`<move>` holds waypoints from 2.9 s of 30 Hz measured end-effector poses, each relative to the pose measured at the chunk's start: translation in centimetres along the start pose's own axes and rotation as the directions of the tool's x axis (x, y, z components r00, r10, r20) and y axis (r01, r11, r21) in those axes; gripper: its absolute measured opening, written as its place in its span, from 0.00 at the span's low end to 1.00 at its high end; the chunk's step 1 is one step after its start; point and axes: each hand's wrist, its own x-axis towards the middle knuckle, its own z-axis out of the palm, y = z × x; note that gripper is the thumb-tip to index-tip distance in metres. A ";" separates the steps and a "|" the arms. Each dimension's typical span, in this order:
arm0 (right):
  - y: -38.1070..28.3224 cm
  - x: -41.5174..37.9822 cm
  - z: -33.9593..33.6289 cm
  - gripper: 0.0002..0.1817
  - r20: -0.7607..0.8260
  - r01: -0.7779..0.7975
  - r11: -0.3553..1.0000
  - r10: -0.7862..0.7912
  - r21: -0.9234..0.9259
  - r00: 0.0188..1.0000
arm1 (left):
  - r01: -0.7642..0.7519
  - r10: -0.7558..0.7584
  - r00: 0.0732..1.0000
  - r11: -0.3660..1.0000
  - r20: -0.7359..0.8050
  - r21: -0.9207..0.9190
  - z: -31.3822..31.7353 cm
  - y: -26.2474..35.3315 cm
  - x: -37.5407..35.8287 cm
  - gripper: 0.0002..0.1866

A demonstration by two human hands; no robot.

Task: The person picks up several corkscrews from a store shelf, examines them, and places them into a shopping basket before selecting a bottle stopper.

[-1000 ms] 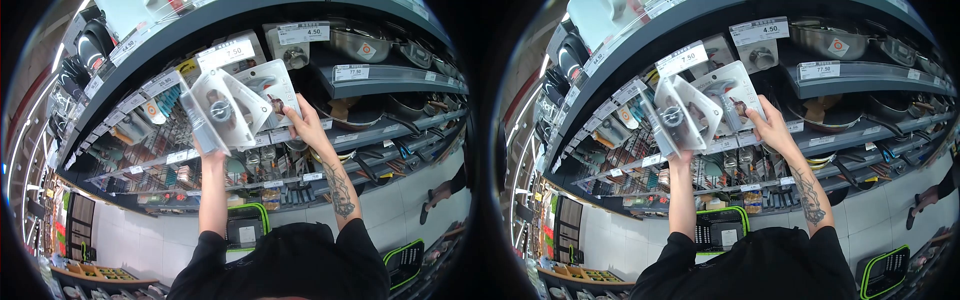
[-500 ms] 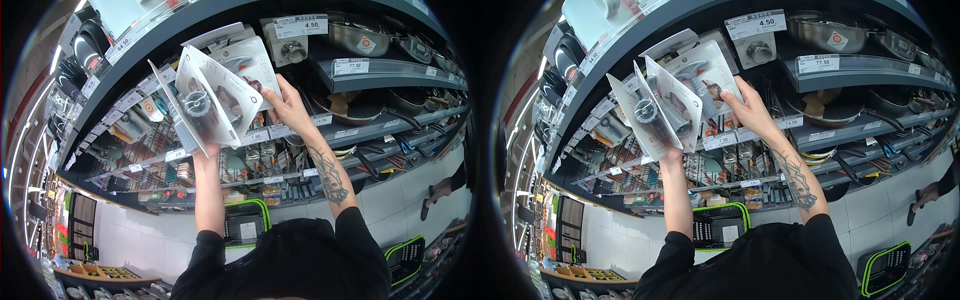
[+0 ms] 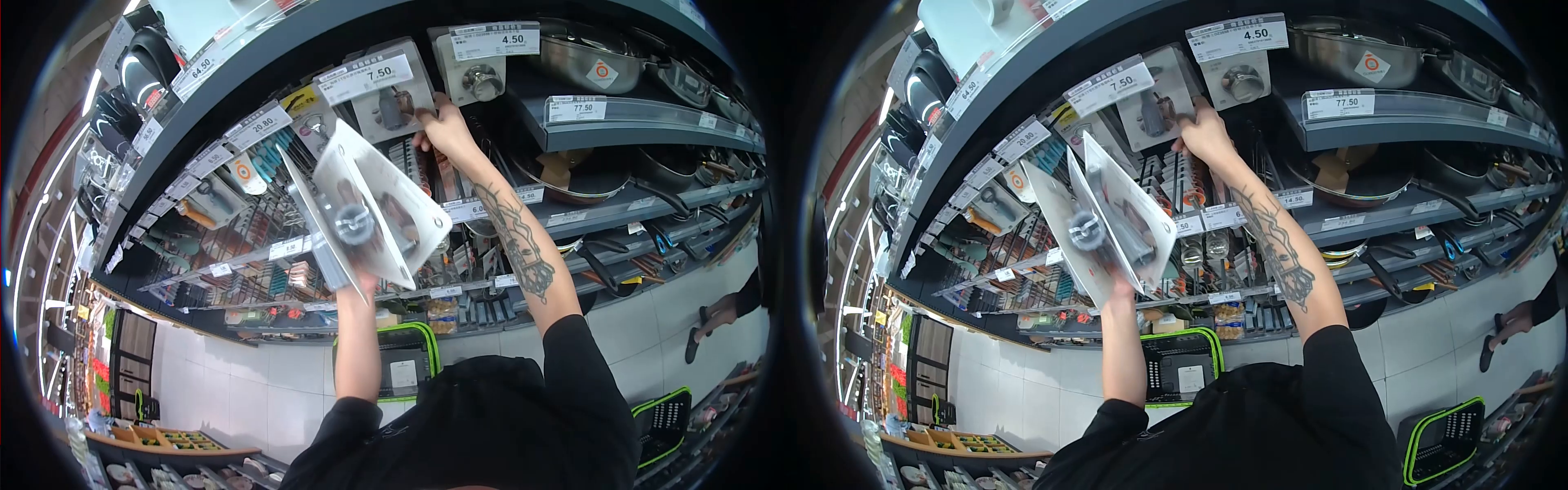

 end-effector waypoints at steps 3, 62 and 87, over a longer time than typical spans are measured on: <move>1.3 0.1 -0.3 0.23 0.027 -0.026 0.995 0.024 0.099 0.999 | 0.023 -0.064 0.976 0.981 -0.208 -0.194 -1.6 -1.2 -1.9 0.25; -4.1 -24.4 -5.4 0.10 -0.400 0.061 0.946 0.075 0.317 0.913 | -0.364 0.437 0.899 0.788 -0.035 0.496 1.0 -0.1 1.9 0.37; -1.8 -21.9 -6.9 0.11 -0.291 -0.047 0.998 0.056 0.040 0.955 | -0.344 0.289 0.938 0.726 0.189 0.596 -0.5 3.6 4.3 0.45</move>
